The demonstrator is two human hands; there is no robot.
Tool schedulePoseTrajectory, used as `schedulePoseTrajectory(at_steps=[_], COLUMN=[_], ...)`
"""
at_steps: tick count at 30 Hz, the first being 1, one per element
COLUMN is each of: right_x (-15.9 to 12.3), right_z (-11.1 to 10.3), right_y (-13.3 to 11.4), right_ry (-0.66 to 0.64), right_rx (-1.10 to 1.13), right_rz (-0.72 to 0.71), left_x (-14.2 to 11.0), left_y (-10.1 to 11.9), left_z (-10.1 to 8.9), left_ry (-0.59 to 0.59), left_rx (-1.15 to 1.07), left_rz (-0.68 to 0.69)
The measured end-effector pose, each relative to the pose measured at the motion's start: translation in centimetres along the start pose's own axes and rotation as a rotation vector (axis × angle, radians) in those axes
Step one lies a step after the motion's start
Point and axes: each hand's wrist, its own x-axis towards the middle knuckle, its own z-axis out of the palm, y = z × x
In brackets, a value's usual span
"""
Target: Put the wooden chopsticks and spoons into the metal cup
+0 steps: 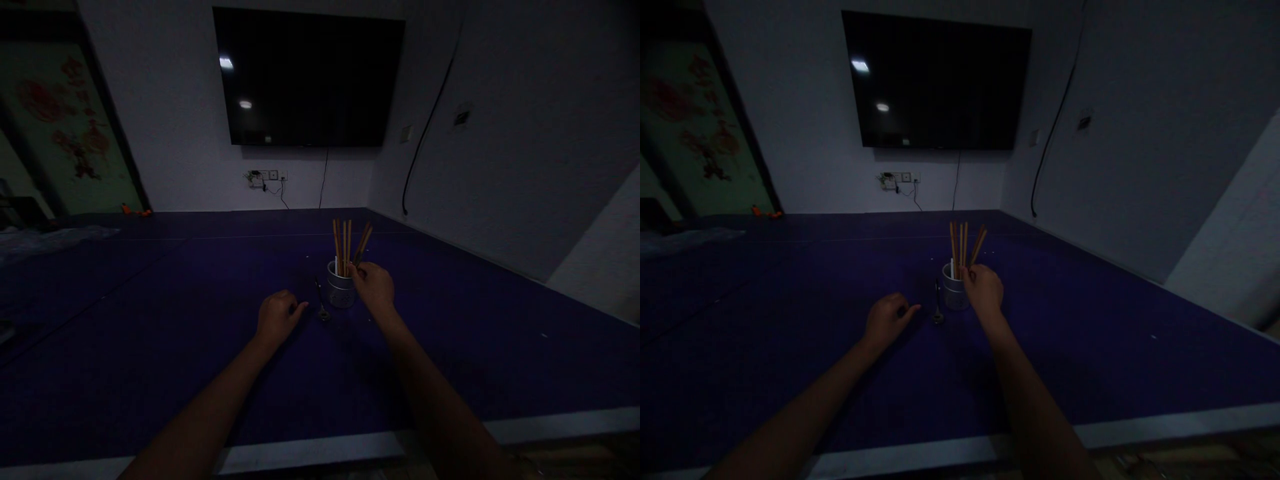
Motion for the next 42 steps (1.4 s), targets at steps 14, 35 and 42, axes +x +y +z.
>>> schedulePoseTrajectory(at_steps=[14,35,42], right_x=[-0.5,-4.1,-4.1], right_z=[-1.3,1.0,0.9], right_y=[-1.1,-5.2,-5.4], right_ry=[0.408,-0.614,-0.690], right_rx=[0.320,-0.345,-0.371], right_rz=[0.135,-0.131,-0.084], left_x=[0.0,0.2,0.3], left_y=[0.3,0.8,1.0], left_z=[0.1,0.3,0.1], left_ry=[-0.026,-0.054,-0.093], left_rx=[0.016,0.002,0.006], left_rz=[-0.008,-0.038,-0.060])
